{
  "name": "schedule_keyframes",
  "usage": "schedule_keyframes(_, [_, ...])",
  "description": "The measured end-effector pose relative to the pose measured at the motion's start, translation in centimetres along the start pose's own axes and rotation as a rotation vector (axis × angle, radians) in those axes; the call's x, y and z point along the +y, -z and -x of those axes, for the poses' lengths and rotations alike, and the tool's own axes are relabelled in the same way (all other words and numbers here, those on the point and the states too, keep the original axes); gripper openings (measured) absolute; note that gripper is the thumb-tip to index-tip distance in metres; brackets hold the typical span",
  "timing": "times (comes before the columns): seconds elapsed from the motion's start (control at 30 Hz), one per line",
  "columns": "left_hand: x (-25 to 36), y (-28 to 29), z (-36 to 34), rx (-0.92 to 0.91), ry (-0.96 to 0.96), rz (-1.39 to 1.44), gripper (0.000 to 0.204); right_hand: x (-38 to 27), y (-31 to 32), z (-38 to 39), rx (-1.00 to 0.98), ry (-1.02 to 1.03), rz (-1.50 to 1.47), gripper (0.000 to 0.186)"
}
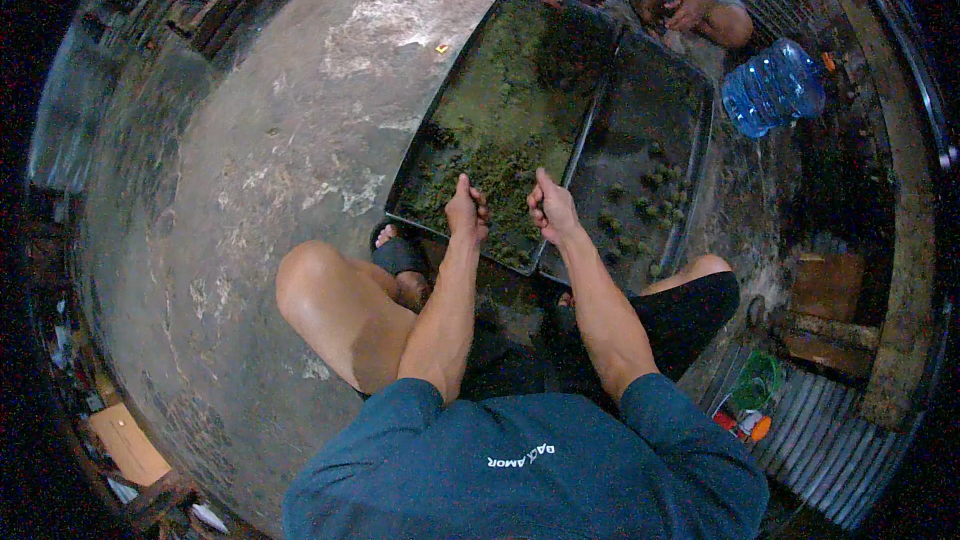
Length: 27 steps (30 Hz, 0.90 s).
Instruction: The person scoops a green paste from a tray and rolls it into small balls by hand, placing each ball into a second tray. The process is repeated continuously.
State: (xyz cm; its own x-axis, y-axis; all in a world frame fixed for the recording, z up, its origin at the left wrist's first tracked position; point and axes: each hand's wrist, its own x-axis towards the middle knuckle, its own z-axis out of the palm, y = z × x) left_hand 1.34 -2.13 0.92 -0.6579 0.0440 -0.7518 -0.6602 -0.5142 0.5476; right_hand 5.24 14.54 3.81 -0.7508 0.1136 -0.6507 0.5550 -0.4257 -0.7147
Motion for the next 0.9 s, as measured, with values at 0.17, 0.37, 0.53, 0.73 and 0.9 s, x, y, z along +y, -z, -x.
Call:
schedule_keyframes(0.17, [-7.7,0.0,-1.3,-0.057,0.088,-0.136,0.048,4.1,3.7,0.5,0.21,-0.037,0.238,0.035])
schedule_keyframes(0.37, [-10.9,-5.3,1.8,-0.389,0.339,-0.211,0.054,4.0,15.7,0.4,0.889,0.416,0.188,0.028])
schedule_keyframes(0.53, [-7.6,-0.1,-2.5,-0.173,0.088,-0.051,0.035,4.0,10.1,-2.1,0.52,0.522,1.068,0.028])
schedule_keyframes(0.73, [-2.5,4.1,-3.5,0.016,0.014,0.061,0.033,7.4,0.2,-11.6,0.305,0.653,1.243,0.025])
schedule_keyframes(0.9, [0.0,5.2,-0.9,0.083,-0.083,0.124,0.031,9.1,-1.8,-13.8,0.143,0.635,1.566,0.023])
